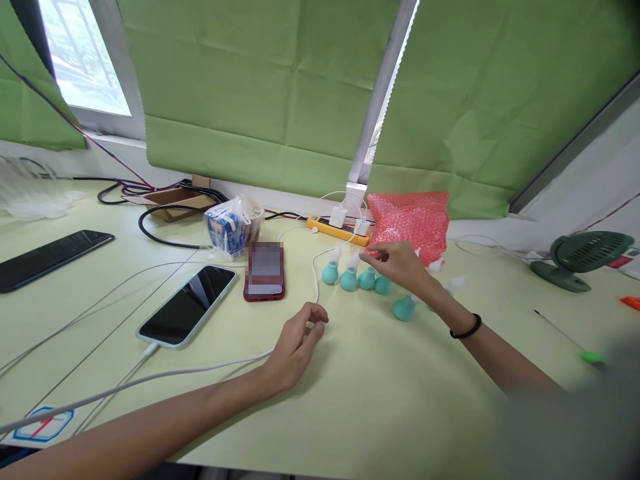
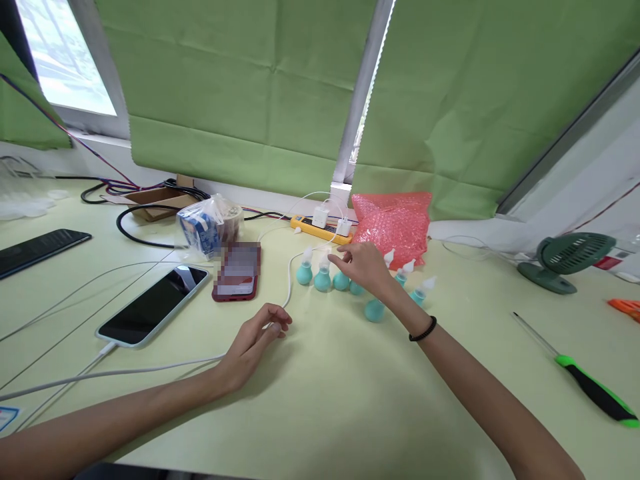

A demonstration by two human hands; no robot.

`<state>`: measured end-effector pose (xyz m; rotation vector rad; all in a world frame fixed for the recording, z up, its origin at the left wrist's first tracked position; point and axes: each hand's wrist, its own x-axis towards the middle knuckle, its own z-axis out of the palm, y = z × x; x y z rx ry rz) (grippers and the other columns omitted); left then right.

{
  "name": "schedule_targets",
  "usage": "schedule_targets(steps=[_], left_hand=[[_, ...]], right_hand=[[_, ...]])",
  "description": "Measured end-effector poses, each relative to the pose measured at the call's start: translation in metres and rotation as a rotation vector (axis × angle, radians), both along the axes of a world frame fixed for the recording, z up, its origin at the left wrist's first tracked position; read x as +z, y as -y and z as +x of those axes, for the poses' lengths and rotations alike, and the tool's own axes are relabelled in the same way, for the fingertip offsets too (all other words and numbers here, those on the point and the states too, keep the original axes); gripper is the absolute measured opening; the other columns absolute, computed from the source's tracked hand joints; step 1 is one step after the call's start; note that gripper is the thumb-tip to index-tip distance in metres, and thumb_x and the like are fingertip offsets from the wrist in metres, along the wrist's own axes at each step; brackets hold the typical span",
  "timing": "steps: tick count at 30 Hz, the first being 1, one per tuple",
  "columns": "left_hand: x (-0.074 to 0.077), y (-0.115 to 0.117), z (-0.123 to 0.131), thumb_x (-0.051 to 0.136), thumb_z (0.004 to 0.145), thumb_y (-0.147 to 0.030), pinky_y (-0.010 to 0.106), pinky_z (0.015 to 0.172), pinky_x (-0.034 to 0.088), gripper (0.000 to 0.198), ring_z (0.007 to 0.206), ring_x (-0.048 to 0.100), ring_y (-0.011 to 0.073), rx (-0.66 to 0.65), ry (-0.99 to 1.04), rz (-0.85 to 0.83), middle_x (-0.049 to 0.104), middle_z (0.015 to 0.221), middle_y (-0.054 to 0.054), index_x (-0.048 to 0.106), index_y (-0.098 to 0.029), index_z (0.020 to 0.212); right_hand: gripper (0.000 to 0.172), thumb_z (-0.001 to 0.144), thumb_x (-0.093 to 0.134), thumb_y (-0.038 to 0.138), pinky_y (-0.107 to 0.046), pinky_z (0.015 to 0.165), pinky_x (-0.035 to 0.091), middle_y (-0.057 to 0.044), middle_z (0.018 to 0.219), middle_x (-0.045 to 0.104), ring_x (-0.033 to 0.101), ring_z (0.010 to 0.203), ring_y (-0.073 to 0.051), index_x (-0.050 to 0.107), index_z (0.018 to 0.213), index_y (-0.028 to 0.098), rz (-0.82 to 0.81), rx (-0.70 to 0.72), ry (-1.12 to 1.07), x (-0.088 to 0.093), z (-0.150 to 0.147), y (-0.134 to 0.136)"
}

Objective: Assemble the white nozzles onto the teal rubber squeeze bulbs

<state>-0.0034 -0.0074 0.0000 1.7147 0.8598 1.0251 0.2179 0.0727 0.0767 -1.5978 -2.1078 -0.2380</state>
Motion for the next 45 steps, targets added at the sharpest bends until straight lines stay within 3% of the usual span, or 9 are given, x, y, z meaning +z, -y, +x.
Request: schedule_targets(steps=[5,11,18,24,29,33,38,42,45], left_hand=[[0.002,0.001,0.0,0.035,0.082,-0.022,0.026,0.07,0.041,0.014,0.08,0.047,0.0154,0.002,-0.035,0.031,0.05,0.084,0.004,0.047,-0.017,0.086],[0.001,0.0,0.002,0.035,0.082,-0.022,0.026,0.07,0.041,0.015,0.079,0.048,0.0154,-0.001,-0.083,0.051,0.051,0.082,0.004,0.048,-0.017,0.085],[0.002,0.001,0.001,0.034,0.081,-0.022,0.025,0.069,0.041,0.017,0.075,0.049,0.0149,-0.005,-0.124,0.059,0.053,0.08,0.003,0.051,-0.016,0.083],[0.002,0.001,0.001,0.034,0.082,-0.023,0.025,0.067,0.041,0.019,0.075,0.049,0.0152,0.008,-0.142,0.081,0.053,0.08,0.003,0.052,-0.016,0.081],[0.002,0.002,-0.001,0.036,0.081,-0.022,0.027,0.07,0.041,0.015,0.078,0.049,0.0156,-0.019,-0.137,0.099,0.052,0.084,0.004,0.049,-0.016,0.085],[0.002,0.005,-0.003,0.048,0.074,-0.022,0.033,0.084,0.037,0.03,0.099,0.042,0.0203,-0.006,-0.026,0.249,0.044,0.105,0.008,0.04,-0.019,0.103],[0.001,0.003,-0.006,0.064,0.059,-0.032,0.041,0.094,0.027,0.071,0.114,0.029,0.0268,-0.067,0.095,0.308,0.031,0.122,0.012,0.027,-0.019,0.118],[0.0,-0.004,-0.003,0.062,0.063,-0.033,0.029,0.071,0.043,0.04,0.077,0.052,0.0175,-0.273,0.013,-0.02,0.055,0.084,0.004,0.048,-0.014,0.096],[-0.001,-0.01,0.002,0.064,0.061,-0.033,0.023,0.053,0.042,0.029,0.054,0.049,0.0108,-0.31,-0.02,-0.276,0.052,0.061,-0.002,0.053,-0.012,0.078]], right_hand=[[0.034,0.073,0.047,0.043,-0.029,0.061,0.041,-0.007,0.09,0.063,0.057,0.068,-0.019,0.062,0.089,0.016,0.104,-0.134,0.092,0.011,0.024,0.006],[0.053,0.071,0.044,0.053,-0.028,0.059,0.04,-0.009,0.095,0.06,0.054,0.085,-0.025,0.048,0.11,0.018,-0.256,-0.159,0.16,0.003,0.04,-0.001],[0.037,0.08,0.035,0.045,-0.022,0.047,0.034,-0.005,0.067,0.059,0.052,0.059,-0.014,0.053,0.067,0.016,-0.335,-0.014,0.253,0.004,0.03,-0.016],[0.032,0.083,0.033,0.037,-0.024,0.048,0.031,-0.005,0.062,0.056,0.05,0.059,-0.015,0.05,0.065,0.017,-0.177,-0.057,0.295,0.008,0.028,-0.01],[0.03,0.084,0.033,0.037,-0.026,0.048,0.028,-0.007,0.06,0.054,0.048,0.055,-0.017,0.05,0.074,0.014,0.045,-0.164,0.307,0.033,0.025,0.014],[0.031,0.081,0.039,0.039,-0.023,0.045,0.029,0.0,0.051,0.049,0.04,0.043,-0.01,0.049,0.065,0.016,0.267,0.009,0.111,0.044,0.005,0.059],[0.025,0.081,0.044,0.033,-0.018,0.043,0.031,0.002,0.051,0.049,0.041,0.044,-0.007,0.051,0.064,0.016,-0.164,0.41,-0.157,0.004,-0.042,0.101],[0.023,0.078,0.048,0.032,-0.018,0.044,0.032,0.003,0.05,0.046,0.039,0.044,-0.006,0.049,0.062,0.016,-0.336,0.454,-0.469,-0.035,-0.065,0.094],[0.024,0.076,0.05,0.035,-0.017,0.039,0.032,0.003,0.049,0.046,0.04,0.042,-0.006,0.049,0.062,0.016,-0.395,0.344,-0.83,-0.053,-0.07,0.083]])
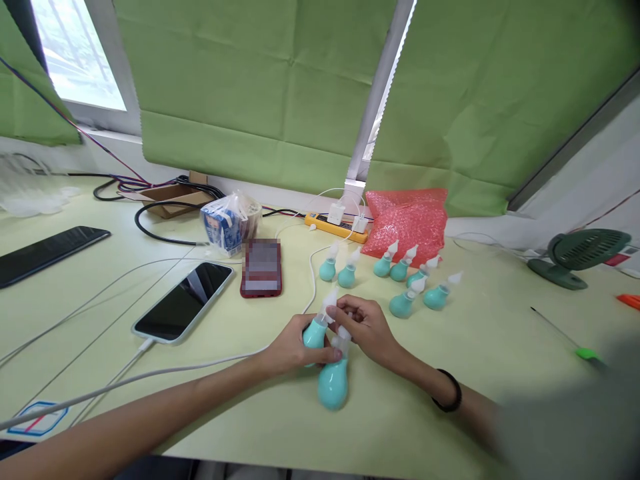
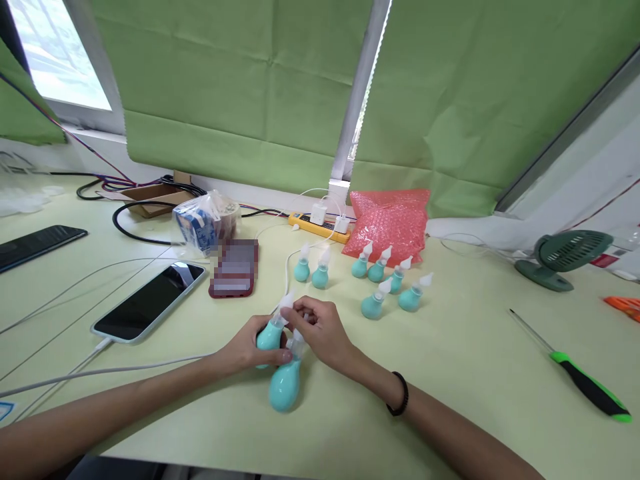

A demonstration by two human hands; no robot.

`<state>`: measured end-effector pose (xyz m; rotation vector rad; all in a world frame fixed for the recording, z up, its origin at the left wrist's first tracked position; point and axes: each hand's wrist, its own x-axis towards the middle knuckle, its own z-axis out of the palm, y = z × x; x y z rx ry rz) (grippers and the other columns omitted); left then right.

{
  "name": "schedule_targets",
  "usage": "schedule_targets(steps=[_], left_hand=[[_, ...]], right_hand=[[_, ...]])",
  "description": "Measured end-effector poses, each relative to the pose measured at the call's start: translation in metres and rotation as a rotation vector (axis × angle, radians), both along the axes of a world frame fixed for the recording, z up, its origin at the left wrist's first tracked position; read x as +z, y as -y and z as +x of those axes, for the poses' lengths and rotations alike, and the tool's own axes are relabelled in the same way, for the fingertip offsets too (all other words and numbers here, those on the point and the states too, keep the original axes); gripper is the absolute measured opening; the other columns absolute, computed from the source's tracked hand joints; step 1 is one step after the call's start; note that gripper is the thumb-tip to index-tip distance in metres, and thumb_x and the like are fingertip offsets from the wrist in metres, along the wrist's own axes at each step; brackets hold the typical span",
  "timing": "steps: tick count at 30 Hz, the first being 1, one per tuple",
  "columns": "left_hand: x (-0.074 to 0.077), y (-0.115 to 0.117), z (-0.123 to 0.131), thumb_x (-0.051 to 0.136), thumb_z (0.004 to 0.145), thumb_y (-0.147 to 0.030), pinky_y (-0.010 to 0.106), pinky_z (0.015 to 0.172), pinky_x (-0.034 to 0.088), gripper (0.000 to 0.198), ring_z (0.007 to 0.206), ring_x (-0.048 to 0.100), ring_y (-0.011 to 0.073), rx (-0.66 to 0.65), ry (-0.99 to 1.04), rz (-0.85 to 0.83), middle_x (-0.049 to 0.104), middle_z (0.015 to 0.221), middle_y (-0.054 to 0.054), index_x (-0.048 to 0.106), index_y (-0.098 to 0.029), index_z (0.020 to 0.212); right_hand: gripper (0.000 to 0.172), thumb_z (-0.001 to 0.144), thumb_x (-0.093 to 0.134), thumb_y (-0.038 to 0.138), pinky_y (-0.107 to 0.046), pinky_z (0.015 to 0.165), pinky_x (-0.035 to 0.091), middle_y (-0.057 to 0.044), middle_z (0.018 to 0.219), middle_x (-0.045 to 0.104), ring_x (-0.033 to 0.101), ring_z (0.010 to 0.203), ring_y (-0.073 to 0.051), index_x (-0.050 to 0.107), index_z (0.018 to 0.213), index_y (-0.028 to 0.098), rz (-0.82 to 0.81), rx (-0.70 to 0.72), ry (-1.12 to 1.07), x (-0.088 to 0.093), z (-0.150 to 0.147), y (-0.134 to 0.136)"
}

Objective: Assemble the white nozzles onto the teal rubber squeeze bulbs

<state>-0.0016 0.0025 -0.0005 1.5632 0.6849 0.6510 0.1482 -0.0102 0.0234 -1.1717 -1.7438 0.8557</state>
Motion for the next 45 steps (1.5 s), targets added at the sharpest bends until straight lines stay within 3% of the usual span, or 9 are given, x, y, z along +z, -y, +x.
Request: schedule_targets(steps=[3,7,15,25,29,35,39,43,45], left_hand=[[0.0,-0.005,0.002,0.071,0.052,-0.031,0.023,0.055,0.042,0.036,0.057,0.05,0.0113,0.007,-0.003,-0.065,0.053,0.063,-0.001,0.053,-0.011,0.075],[0.001,-0.005,0.002,0.075,0.042,-0.026,0.021,0.055,0.039,0.041,0.06,0.047,0.0109,0.063,-0.006,-0.012,0.051,0.066,-0.002,0.051,-0.013,0.072],[0.005,0.0,0.0,0.068,0.05,-0.021,0.019,0.052,0.035,0.029,0.056,0.041,0.0087,0.042,-0.099,0.017,0.045,0.061,-0.004,0.055,-0.01,0.074],[0.005,-0.003,-0.003,0.063,0.052,-0.018,0.017,0.05,0.034,0.018,0.055,0.037,0.0079,-0.046,-0.141,0.173,0.041,0.059,-0.005,0.055,-0.011,0.067],[0.002,-0.003,-0.004,0.064,0.052,-0.02,0.02,0.058,0.039,0.028,0.062,0.043,0.0106,-0.073,-0.107,0.172,0.048,0.066,-0.002,0.057,-0.011,0.078],[0.001,-0.003,-0.006,0.068,0.051,-0.026,0.021,0.056,0.039,0.034,0.06,0.044,0.011,-0.031,-0.109,0.057,0.049,0.065,-0.002,0.057,-0.01,0.079],[0.003,-0.002,-0.006,0.069,0.049,-0.022,0.019,0.051,0.036,0.028,0.057,0.041,0.0099,-0.006,-0.104,-0.029,0.046,0.06,-0.003,0.057,-0.01,0.071],[0.006,-0.002,-0.006,0.069,0.048,-0.021,0.019,0.05,0.034,0.023,0.054,0.04,0.0094,-0.053,-0.122,-0.044,0.044,0.057,-0.004,0.056,-0.011,0.065],[0.007,-0.002,-0.006,0.069,0.049,-0.021,0.019,0.051,0.035,0.023,0.055,0.04,0.0094,-0.093,-0.155,-0.015,0.045,0.058,-0.004,0.057,-0.011,0.066]], right_hand=[[0.027,0.072,0.054,0.038,-0.017,0.032,0.031,0.005,0.045,0.047,0.038,0.036,-0.005,0.045,0.058,0.017,-0.063,-0.159,-0.212,-0.01,-0.002,-0.004],[0.031,0.07,0.057,0.037,-0.016,0.031,0.033,0.005,0.045,0.048,0.038,0.033,-0.005,0.04,0.054,0.017,0.01,-0.269,-0.316,-0.014,-0.003,-0.002],[0.039,0.074,0.046,0.047,-0.016,0.028,0.022,0.006,0.036,0.039,0.031,0.029,-0.003,0.039,0.051,0.016,-0.291,-0.075,-0.269,-0.026,0.008,-0.009],[0.04,0.076,0.037,0.045,-0.018,0.028,0.015,0.007,0.031,0.032,0.022,0.026,-0.004,0.041,0.048,0.017,-0.421,-0.071,-0.248,-0.039,0.014,-0.01],[0.039,0.077,0.034,0.045,-0.02,0.029,0.017,0.009,0.032,0.023,0.019,0.027,-0.005,0.029,0.046,0.02,-0.325,-0.152,-0.2,-0.038,0.022,-0.02],[0.036,0.068,0.053,0.044,-0.021,0.044,0.026,0.006,0.043,0.035,0.029,0.043,-0.007,0.037,0.048,0.018,0.005,-0.347,-0.041,-0.04,0.04,-0.034],[0.027,0.063,0.06,0.039,-0.023,0.049,0.027,0.006,0.043,0.039,0.031,0.044,-0.008,0.047,0.052,0.018,0.072,-0.305,0.079,-0.041,0.043,-0.035],[0.022,0.072,0.051,0.038,-0.022,0.046,0.026,0.005,0.048,0.039,0.031,0.044,-0.008,0.05,0.063,0.018,0.214,-0.319,0.103,-0.034,0.041,-0.026],[0.024,0.076,0.045,0.039,-0.022,0.044,0.024,0.005,0.049,0.038,0.03,0.044,-0.008,0.048,0.064,0.018,0.237,-0.253,0.047,-0.027,0.038,-0.018]])
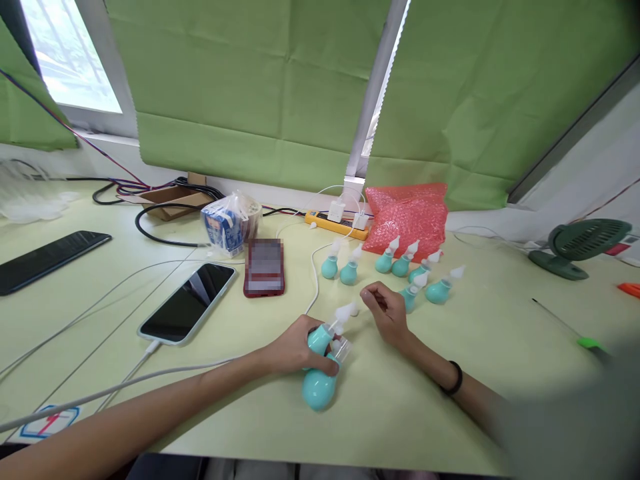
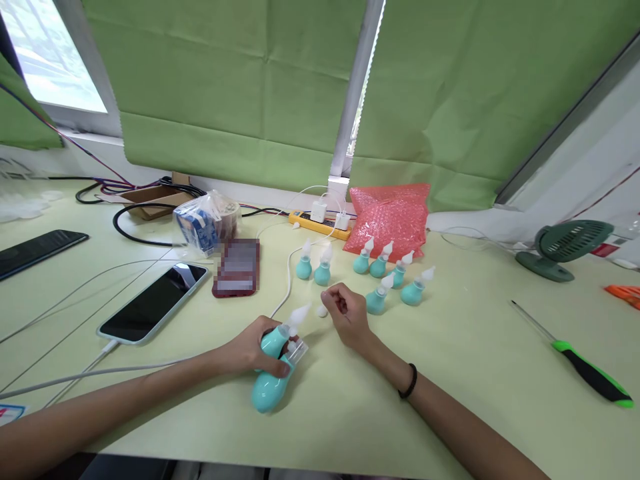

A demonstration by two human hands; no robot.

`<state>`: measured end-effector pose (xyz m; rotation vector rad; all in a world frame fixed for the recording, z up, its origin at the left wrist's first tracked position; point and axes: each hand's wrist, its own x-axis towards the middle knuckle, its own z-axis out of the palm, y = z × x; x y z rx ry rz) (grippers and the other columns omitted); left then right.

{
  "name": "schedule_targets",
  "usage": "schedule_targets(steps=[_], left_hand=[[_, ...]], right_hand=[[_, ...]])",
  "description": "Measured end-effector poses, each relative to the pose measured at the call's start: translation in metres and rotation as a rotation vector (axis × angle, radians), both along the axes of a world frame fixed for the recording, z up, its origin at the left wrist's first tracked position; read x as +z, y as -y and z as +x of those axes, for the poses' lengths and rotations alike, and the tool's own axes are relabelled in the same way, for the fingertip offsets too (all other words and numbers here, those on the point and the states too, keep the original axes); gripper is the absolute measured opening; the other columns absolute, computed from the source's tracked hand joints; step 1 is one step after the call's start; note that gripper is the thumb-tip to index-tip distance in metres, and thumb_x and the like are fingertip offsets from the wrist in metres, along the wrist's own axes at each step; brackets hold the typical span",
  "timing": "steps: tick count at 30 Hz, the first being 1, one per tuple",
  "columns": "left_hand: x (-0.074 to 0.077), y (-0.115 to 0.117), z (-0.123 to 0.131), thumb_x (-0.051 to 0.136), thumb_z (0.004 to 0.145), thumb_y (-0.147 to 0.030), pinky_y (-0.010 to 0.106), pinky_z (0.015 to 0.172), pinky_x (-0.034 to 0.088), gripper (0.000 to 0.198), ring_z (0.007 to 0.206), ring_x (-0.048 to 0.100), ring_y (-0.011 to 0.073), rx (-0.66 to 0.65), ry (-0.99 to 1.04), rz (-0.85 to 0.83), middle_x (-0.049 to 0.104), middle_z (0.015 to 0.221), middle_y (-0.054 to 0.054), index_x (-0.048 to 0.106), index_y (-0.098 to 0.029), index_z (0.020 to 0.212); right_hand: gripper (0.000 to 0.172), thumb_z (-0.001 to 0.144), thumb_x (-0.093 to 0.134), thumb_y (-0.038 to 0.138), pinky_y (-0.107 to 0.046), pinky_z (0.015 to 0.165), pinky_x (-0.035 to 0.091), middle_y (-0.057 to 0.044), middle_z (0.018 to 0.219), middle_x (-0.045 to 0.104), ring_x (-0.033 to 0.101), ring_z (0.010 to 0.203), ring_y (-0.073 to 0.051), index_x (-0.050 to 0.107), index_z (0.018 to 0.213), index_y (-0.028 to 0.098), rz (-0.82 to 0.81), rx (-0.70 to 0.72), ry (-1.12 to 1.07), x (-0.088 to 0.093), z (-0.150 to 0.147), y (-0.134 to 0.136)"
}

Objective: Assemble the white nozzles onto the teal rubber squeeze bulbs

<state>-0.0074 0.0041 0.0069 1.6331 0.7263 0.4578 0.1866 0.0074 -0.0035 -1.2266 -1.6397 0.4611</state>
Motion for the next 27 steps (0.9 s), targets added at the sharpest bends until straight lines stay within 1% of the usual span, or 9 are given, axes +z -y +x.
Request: schedule_targets(steps=[4,7,11,14,16,19,21,24,27], left_hand=[[0.001,0.001,0.0,0.067,0.051,-0.023,0.018,0.049,0.033,0.022,0.053,0.037,0.0083,-0.024,-0.061,0.071,0.042,0.057,-0.005,0.056,-0.011,0.066],[0.002,0.004,0.001,0.065,0.052,-0.023,0.018,0.048,0.031,0.019,0.052,0.034,0.0076,-0.031,-0.083,0.105,0.039,0.056,-0.005,0.053,-0.012,0.063],[0.006,0.007,0.002,0.063,0.054,-0.02,0.018,0.046,0.029,0.017,0.052,0.032,0.0072,-0.036,-0.096,0.15,0.037,0.056,-0.006,0.05,-0.013,0.062],[0.008,0.009,0.002,0.062,0.055,-0.02,0.017,0.046,0.028,0.017,0.051,0.032,0.0069,-0.062,-0.096,0.194,0.037,0.055,-0.006,0.047,-0.014,0.06],[0.007,0.009,0.001,0.061,0.054,-0.02,0.017,0.045,0.028,0.018,0.051,0.031,0.0068,-0.074,-0.09,0.22,0.036,0.055,-0.006,0.045,-0.014,0.059],[0.004,0.007,0.0,0.061,0.054,-0.02,0.017,0.045,0.028,0.018,0.051,0.031,0.0067,-0.07,-0.077,0.221,0.036,0.055,-0.006,0.044,-0.014,0.059],[0.002,0.006,-0.001,0.061,0.054,-0.02,0.017,0.045,0.028,0.018,0.051,0.031,0.0066,-0.068,-0.068,0.22,0.035,0.055,-0.006,0.045,-0.014,0.059],[0.002,0.006,-0.001,0.062,0.053,-0.019,0.016,0.044,0.027,0.017,0.05,0.03,0.0062,-0.076,-0.05,0.239,0.035,0.054,-0.006,0.046,-0.013,0.059],[0.004,0.008,-0.002,0.061,0.053,-0.016,0.016,0.046,0.029,0.015,0.052,0.032,0.0064,-0.112,-0.034,0.257,0.038,0.056,-0.006,0.051,-0.013,0.062]], right_hand=[[0.032,0.079,0.04,0.039,-0.022,0.042,0.02,0.005,0.048,0.029,0.025,0.043,-0.007,0.041,0.055,0.018,-0.12,0.277,-0.014,0.011,-0.011,0.017],[0.037,0.082,0.035,0.04,-0.022,0.042,0.02,0.005,0.049,0.029,0.025,0.044,-0.007,0.037,0.053,0.017,-0.2,0.347,-0.085,0.014,-0.018,0.024],[0.039,0.081,0.034,0.043,-0.022,0.04,0.018,0.004,0.049,0.03,0.024,0.043,-0.007,0.037,0.052,0.017,-0.349,0.356,-0.261,0.016,-0.022,0.025],[0.04,0.078,0.039,0.043,-0.022,0.04,0.017,0.005,0.046,0.029,0.023,0.043,-0.006,0.035,0.048,0.017,-0.389,0.329,-0.336,0.014,-0.023,0.024],[0.04,0.077,0.04,0.04,-0.022,0.039,0.015,0.006,0.042,0.025,0.022,0.04,-0.005,0.033,0.046,0.017,-0.432,0.329,-0.437,0.012,-0.025,0.024],[0.037,0.076,0.041,0.037,-0.021,0.037,0.012,0.009,0.037,0.018,0.015,0.034,-0.003,0.03,0.046,0.018,-0.563,0.368,-0.645,0.011,-0.03,0.024],[0.035,0.074,0.042,0.036,-0.019,0.035,0.011,0.011,0.036,0.016,0.011,0.032,-0.003,0.029,0.046,0.019,-0.646,0.397,-0.734,0.012,-0.032,0.025],[0.032,0.074,0.039,0.035,-0.018,0.033,0.012,0.012,0.036,0.014,0.008,0.03,-0.003,0.024,0.049,0.02,-0.705,0.383,-0.737,0.014,-0.03,0.022],[0.03,0.075,0.033,0.034,-0.02,0.03,0.014,0.012,0.036,0.012,0.008,0.029,-0.004,0.019,0.051,0.022,-0.614,0.265,-0.567,0.012,-0.021,0.012]])
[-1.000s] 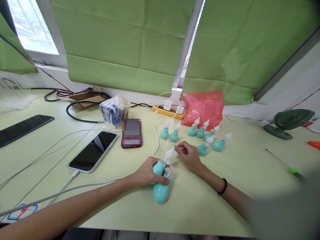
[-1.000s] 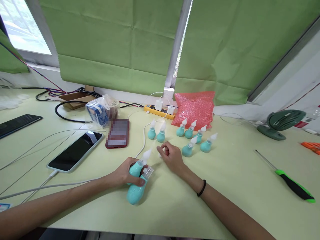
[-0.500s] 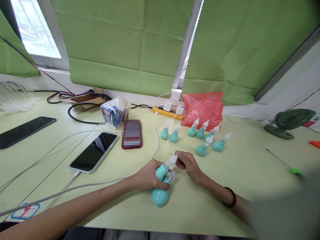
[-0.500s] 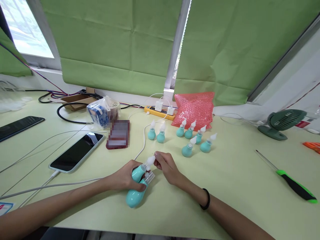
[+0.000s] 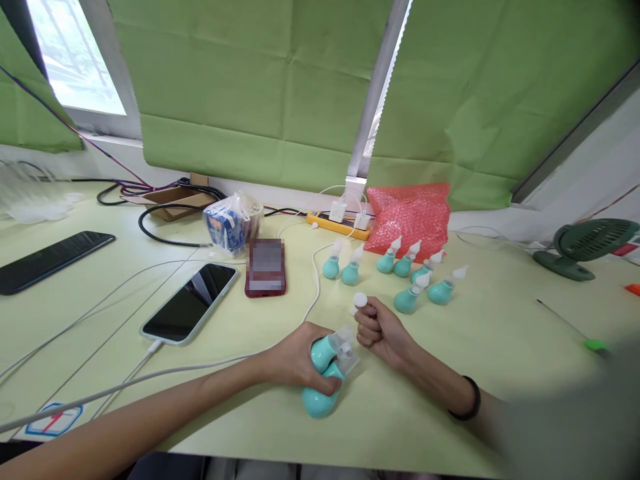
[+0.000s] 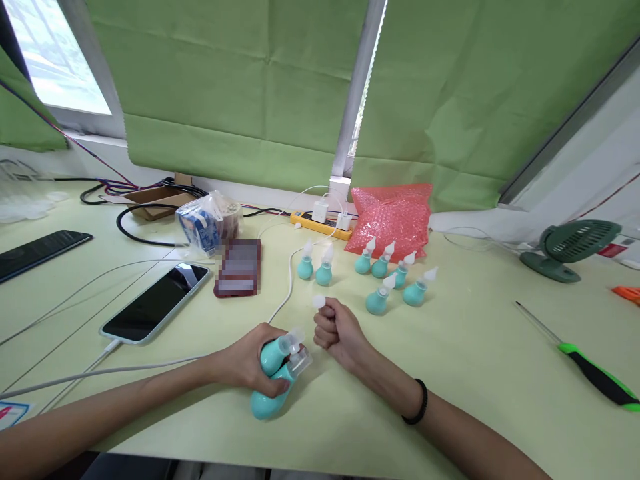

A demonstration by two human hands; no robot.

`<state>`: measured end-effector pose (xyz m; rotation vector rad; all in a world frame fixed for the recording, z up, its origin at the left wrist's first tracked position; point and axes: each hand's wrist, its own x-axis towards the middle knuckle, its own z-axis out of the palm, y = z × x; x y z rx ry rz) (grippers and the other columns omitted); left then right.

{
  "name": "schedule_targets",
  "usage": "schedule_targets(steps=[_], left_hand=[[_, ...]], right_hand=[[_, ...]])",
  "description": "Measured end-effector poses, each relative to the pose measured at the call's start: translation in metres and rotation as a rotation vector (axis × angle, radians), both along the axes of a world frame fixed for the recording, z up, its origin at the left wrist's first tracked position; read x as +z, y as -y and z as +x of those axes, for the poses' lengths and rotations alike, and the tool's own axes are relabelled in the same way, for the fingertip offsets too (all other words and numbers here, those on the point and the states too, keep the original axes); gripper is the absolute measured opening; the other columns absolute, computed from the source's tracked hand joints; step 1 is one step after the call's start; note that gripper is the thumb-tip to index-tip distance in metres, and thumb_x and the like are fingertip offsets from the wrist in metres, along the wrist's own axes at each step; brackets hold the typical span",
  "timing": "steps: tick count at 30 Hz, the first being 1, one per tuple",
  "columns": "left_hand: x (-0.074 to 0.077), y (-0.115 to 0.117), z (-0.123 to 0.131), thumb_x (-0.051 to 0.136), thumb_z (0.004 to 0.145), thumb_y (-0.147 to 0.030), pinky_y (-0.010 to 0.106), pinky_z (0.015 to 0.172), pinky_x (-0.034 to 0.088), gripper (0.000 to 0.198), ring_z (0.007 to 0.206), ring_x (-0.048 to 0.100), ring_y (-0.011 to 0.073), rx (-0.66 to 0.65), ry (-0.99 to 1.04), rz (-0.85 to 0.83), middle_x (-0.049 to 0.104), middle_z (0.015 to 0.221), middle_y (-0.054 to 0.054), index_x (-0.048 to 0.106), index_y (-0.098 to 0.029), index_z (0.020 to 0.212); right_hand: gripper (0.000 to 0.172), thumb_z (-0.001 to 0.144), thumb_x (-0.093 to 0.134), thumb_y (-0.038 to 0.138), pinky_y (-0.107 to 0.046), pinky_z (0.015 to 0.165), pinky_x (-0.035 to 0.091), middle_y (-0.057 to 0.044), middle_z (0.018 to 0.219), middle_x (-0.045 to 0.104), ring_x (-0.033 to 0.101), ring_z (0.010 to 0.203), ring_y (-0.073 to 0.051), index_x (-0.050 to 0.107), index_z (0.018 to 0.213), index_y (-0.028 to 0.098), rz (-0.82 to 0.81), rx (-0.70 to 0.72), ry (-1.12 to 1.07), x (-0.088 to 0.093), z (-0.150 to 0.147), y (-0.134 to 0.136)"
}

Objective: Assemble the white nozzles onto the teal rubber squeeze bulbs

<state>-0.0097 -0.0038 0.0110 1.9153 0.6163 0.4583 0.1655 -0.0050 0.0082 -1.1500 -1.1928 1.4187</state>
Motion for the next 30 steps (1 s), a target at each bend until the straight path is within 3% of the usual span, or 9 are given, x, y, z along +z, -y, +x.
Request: schedule_targets(steps=[6,12,14,18,23,26,30], left_hand=[[-0.002,-0.003,-0.002,0.066,0.052,-0.02,0.018,0.056,0.038,0.024,0.06,0.043,0.0098,0.036,0.046,-0.097,0.048,0.063,-0.003,0.058,-0.011,0.074],[-0.007,-0.007,0.001,0.071,0.049,-0.026,0.021,0.056,0.039,0.034,0.059,0.046,0.0111,0.2,0.146,-0.333,0.05,0.064,-0.001,0.059,-0.01,0.077],[-0.007,-0.008,0.001,0.072,0.048,-0.027,0.021,0.054,0.039,0.035,0.058,0.046,0.0108,0.237,0.177,-0.425,0.05,0.063,-0.001,0.059,-0.01,0.077],[-0.008,-0.009,0.002,0.073,0.046,-0.027,0.021,0.053,0.037,0.035,0.056,0.045,0.01,0.281,0.169,-0.432,0.049,0.061,-0.001,0.059,-0.009,0.072],[-0.009,-0.006,0.004,0.072,0.05,-0.027,0.02,0.05,0.034,0.028,0.053,0.042,0.0087,0.284,0.154,-0.321,0.046,0.056,-0.003,0.057,-0.009,0.065],[-0.006,-0.006,0.003,0.069,0.055,-0.026,0.021,0.056,0.038,0.027,0.06,0.049,0.0112,0.274,0.213,-0.401,0.054,0.064,0.0,0.059,-0.009,0.074],[-0.004,-0.008,0.002,0.056,0.071,-0.027,0.029,0.072,0.041,0.024,0.074,0.056,0.0174,0.098,0.386,-0.581,0.062,0.075,0.007,0.059,-0.008,0.085]], right_hand=[[0.037,0.073,0.045,0.04,-0.022,0.039,0.015,0.007,0.042,0.023,0.019,0.039,-0.006,0.03,0.047,0.019,0.264,-0.158,0.234,-0.009,0.014,-0.015],[0.032,0.073,0.049,0.034,-0.023,0.046,0.02,0.006,0.042,0.031,0.025,0.042,-0.008,0.041,0.047,0.018,0.504,-0.038,0.754,-0.015,0.012,-0.011],[0.033,0.075,0.046,0.034,-0.023,0.046,0.02,0.006,0.042,0.029,0.024,0.041,-0.008,0.04,0.047,0.018,0.551,-0.052,0.821,-0.016,0.011,-0.01],[0.029,0.077,0.043,0.035,-0.022,0.044,0.02,0.006,0.045,0.027,0.023,0.043,-0.008,0.043,0.053,0.018,0.535,-0.066,0.629,-0.011,0.01,-0.004],[0.019,0.076,0.047,0.035,-0.02,0.044,0.025,0.005,0.051,0.035,0.03,0.046,-0.008,0.05,0.072,0.017,0.409,0.204,0.477,-0.005,0.002,0.011],[0.02,0.077,0.046,0.037,-0.02,0.045,0.028,0.004,0.057,0.041,0.035,0.049,-0.008,0.049,0.074,0.018,0.356,0.187,0.373,-0.004,-0.003,0.017],[0.021,0.079,0.043,0.039,-0.02,0.044,0.03,0.004,0.059,0.042,0.037,0.046,-0.007,0.048,0.084,0.019,0.285,0.172,0.215,-0.003,-0.004,0.02]])
